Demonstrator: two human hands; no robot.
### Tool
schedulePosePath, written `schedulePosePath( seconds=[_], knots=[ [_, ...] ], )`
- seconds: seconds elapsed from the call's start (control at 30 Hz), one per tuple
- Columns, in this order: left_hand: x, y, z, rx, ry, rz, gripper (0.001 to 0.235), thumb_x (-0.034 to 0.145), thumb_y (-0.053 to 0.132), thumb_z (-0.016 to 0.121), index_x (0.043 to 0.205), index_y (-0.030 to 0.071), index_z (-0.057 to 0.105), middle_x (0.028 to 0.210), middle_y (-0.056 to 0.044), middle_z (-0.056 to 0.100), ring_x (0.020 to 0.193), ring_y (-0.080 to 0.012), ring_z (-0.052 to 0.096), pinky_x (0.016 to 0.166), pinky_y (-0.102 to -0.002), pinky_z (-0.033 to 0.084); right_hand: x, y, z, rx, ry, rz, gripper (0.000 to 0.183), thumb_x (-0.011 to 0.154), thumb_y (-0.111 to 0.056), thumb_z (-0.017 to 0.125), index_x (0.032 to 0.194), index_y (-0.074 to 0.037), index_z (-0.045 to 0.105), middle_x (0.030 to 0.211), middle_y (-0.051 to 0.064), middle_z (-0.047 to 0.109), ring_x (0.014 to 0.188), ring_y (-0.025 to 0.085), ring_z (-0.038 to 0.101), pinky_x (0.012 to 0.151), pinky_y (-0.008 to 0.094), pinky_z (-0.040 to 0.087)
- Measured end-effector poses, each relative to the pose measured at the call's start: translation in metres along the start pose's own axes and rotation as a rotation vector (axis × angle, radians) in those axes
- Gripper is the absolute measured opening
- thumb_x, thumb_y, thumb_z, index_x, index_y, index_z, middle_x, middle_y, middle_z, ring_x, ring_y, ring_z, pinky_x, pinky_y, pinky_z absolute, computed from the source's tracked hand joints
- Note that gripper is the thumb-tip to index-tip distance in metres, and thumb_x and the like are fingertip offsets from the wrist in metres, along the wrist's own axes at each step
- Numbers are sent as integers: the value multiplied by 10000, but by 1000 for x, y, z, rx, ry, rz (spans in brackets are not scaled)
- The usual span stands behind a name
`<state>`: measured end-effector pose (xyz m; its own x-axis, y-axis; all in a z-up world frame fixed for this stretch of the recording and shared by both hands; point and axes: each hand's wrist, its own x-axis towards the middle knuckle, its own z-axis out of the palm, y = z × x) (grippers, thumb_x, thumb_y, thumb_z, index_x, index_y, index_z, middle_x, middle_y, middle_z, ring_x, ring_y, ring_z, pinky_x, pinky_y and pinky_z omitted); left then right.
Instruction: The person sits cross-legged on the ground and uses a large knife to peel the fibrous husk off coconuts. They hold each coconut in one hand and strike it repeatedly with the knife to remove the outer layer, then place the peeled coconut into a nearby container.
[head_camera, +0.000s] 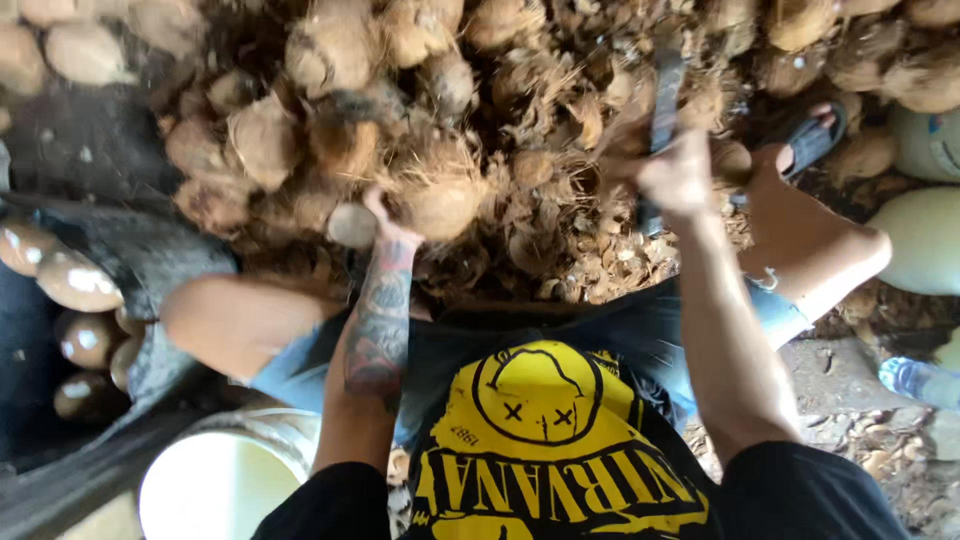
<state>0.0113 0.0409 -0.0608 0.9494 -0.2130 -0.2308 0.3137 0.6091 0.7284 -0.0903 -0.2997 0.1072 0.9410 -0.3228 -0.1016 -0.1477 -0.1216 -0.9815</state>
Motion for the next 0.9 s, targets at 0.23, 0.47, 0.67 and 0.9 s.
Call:
schedulePosePath(
  seconds=[0.23, 0.47, 0.67, 0.9],
  knots=[
    [9, 22, 16, -410, 401, -463, 835, 847, 672, 683, 1553, 253, 529, 1612, -151, 510, 1471, -459, 479, 1217, -745, 337, 2, 104, 74, -438, 72, 245, 709, 652, -149, 971, 1287, -74, 665, 1183, 302, 561, 1066, 523, 644, 898, 582, 539],
    [34, 30, 35, -402, 410, -635, 1001, 604, 647, 854, 1400, 85, 626, 1386, -220, 667, 1272, -446, 651, 1122, -642, 479, 4, 62, 57, -421, 190, 67, 478, 793, 16, 885, 1196, 15, 629, 1151, 260, 643, 1071, 497, 706, 983, 550, 602],
    [-15, 38, 58, -205, 555, -664, 1030, 523, 414, 1043, 1316, -74, 603, 1221, -251, 734, 1110, -429, 745, 1001, -567, 608, 3, 90, 72, 66, 37, -95, 240, 822, 38, 622, 939, -126, 492, 686, 109, 542, 608, 232, 620, 559, 316, 491],
    [15, 47, 82, -462, 447, -584, 586, 841, 400, 837, 1191, -47, 692, 1209, -235, 740, 1064, -448, 759, 982, -598, 609, -46, 104, 97, 297, -97, 322, 94, 740, 90, 550, 753, 2, 522, 457, 216, 548, 311, 324, 570, 335, 413, 440]
  ],
)
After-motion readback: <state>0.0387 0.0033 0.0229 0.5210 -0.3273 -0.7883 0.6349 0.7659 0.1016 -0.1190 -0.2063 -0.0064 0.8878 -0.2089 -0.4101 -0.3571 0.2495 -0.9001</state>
